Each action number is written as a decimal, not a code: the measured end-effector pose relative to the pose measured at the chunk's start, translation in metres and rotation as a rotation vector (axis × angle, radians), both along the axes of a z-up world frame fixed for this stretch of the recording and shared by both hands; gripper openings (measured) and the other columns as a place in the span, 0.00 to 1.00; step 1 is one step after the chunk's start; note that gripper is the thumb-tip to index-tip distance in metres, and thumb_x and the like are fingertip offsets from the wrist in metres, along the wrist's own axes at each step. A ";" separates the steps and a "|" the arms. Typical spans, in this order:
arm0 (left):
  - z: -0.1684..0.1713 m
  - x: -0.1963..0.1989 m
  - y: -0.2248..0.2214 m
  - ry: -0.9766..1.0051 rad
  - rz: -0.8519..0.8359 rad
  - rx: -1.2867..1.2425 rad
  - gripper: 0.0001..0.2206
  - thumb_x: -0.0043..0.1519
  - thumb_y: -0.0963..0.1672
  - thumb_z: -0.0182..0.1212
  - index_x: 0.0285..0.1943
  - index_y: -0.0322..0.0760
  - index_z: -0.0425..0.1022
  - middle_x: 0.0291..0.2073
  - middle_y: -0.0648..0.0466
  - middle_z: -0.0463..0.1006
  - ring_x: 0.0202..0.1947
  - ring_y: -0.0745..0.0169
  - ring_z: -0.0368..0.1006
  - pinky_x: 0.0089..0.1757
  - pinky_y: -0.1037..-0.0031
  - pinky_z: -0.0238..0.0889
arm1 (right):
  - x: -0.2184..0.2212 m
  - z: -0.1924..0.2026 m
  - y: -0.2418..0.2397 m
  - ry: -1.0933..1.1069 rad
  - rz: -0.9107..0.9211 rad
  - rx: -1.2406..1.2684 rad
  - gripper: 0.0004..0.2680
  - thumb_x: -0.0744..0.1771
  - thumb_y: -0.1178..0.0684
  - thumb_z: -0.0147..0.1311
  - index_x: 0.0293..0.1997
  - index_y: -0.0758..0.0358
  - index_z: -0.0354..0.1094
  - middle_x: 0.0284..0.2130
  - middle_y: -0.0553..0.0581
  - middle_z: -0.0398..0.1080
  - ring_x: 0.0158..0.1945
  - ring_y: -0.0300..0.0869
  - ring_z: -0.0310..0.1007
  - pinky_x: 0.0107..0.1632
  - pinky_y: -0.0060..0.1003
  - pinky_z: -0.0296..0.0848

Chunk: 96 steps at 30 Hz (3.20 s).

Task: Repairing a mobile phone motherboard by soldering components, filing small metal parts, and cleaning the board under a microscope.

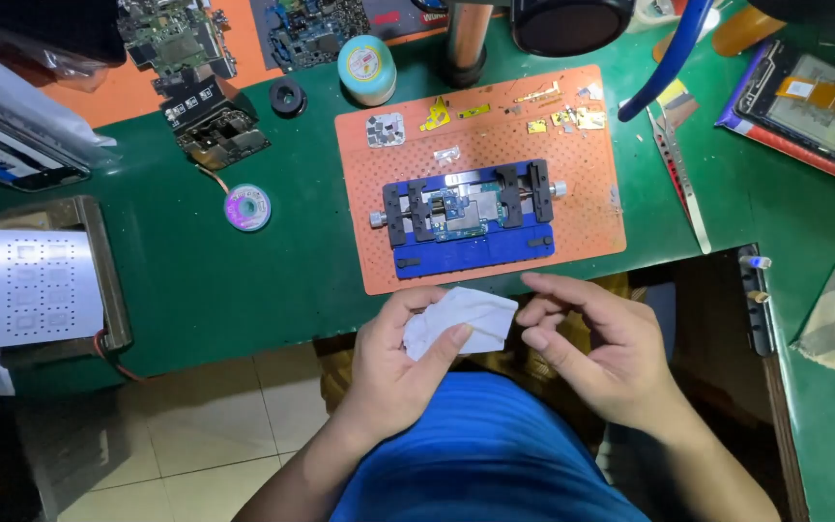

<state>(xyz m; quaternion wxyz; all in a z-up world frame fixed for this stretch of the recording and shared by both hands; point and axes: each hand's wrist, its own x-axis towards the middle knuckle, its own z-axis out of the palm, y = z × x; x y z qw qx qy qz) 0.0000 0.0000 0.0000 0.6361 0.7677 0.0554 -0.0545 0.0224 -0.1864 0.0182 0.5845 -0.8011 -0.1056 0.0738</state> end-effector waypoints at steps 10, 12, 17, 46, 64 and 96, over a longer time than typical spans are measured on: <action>0.008 0.006 0.007 0.014 -0.293 -0.055 0.14 0.57 0.43 0.41 0.50 0.38 0.65 0.36 0.53 0.68 0.37 0.63 0.64 0.37 0.77 0.56 | 0.006 -0.004 0.003 -0.167 0.129 -0.081 0.04 0.60 0.58 0.50 0.30 0.66 0.67 0.25 0.55 0.70 0.27 0.37 0.69 0.32 0.25 0.68; 0.008 0.007 0.010 0.038 -0.279 -0.081 0.15 0.56 0.43 0.40 0.50 0.38 0.65 0.45 0.51 0.70 0.46 0.61 0.67 0.44 0.75 0.58 | 0.006 -0.007 0.002 -0.159 0.133 -0.075 0.04 0.60 0.57 0.50 0.31 0.66 0.67 0.25 0.55 0.70 0.27 0.37 0.69 0.32 0.24 0.68; 0.021 0.005 0.008 0.267 -0.255 -0.674 0.17 0.59 0.44 0.40 0.54 0.29 0.61 0.28 0.51 0.72 0.29 0.71 0.67 0.30 0.79 0.67 | 0.006 -0.021 0.000 -0.113 -0.016 0.121 0.09 0.59 0.62 0.51 0.40 0.70 0.66 0.15 0.53 0.66 0.18 0.34 0.60 0.24 0.27 0.65; 0.003 0.003 0.010 0.348 -0.126 -0.675 0.14 0.50 0.36 0.53 0.44 0.34 0.59 0.30 0.42 0.72 0.31 0.47 0.74 0.33 0.66 0.72 | 0.000 -0.012 0.015 -0.050 0.109 0.098 0.04 0.60 0.59 0.49 0.33 0.66 0.64 0.24 0.56 0.69 0.26 0.38 0.68 0.33 0.27 0.68; 0.020 0.006 0.019 0.149 -0.260 0.015 0.11 0.47 0.45 0.61 0.33 0.44 0.63 0.26 0.61 0.75 0.26 0.71 0.68 0.30 0.79 0.59 | 0.008 0.001 0.023 -0.655 0.383 -0.220 0.04 0.60 0.56 0.50 0.34 0.63 0.65 0.30 0.54 0.68 0.28 0.40 0.66 0.36 0.35 0.59; 0.013 0.021 0.000 -0.801 -0.564 0.002 0.04 0.55 0.40 0.56 0.34 0.31 0.73 0.33 0.48 0.74 0.30 0.53 0.72 0.30 0.71 0.66 | 0.000 -0.013 -0.007 -0.171 0.332 0.244 0.15 0.58 0.53 0.56 0.46 0.64 0.60 0.22 0.49 0.73 0.26 0.36 0.68 0.34 0.27 0.68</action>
